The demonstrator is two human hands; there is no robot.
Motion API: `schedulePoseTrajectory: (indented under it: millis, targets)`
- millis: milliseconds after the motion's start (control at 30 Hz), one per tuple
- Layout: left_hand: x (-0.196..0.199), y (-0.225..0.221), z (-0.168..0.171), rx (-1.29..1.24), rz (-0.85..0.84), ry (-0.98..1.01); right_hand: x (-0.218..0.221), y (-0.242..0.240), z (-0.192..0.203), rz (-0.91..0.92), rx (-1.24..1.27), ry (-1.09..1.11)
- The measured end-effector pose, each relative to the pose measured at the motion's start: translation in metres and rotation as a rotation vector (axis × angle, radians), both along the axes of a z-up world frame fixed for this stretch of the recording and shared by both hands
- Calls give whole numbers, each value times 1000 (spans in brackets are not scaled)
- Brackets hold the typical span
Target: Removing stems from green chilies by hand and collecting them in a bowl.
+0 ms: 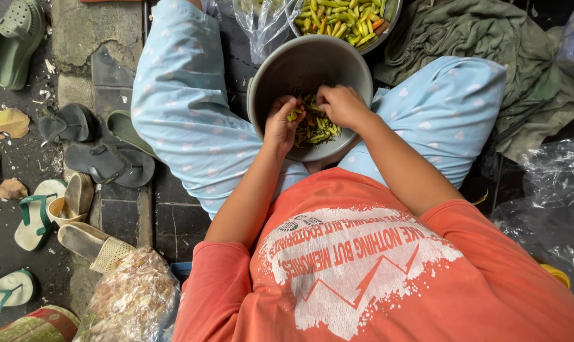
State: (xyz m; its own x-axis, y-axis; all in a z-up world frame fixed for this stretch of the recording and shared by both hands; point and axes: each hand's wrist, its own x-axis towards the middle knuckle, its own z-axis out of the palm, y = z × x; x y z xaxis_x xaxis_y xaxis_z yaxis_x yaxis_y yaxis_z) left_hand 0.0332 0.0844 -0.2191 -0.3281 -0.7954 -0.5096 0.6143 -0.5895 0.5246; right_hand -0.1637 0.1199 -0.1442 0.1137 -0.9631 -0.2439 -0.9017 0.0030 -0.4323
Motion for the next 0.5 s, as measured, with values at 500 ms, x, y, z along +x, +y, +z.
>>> schedulePoseTrajectory:
  millis: [500]
  targets:
    - [-7,8,17,-142,-165,-36,17,-2,-2,-285,-259,-747]
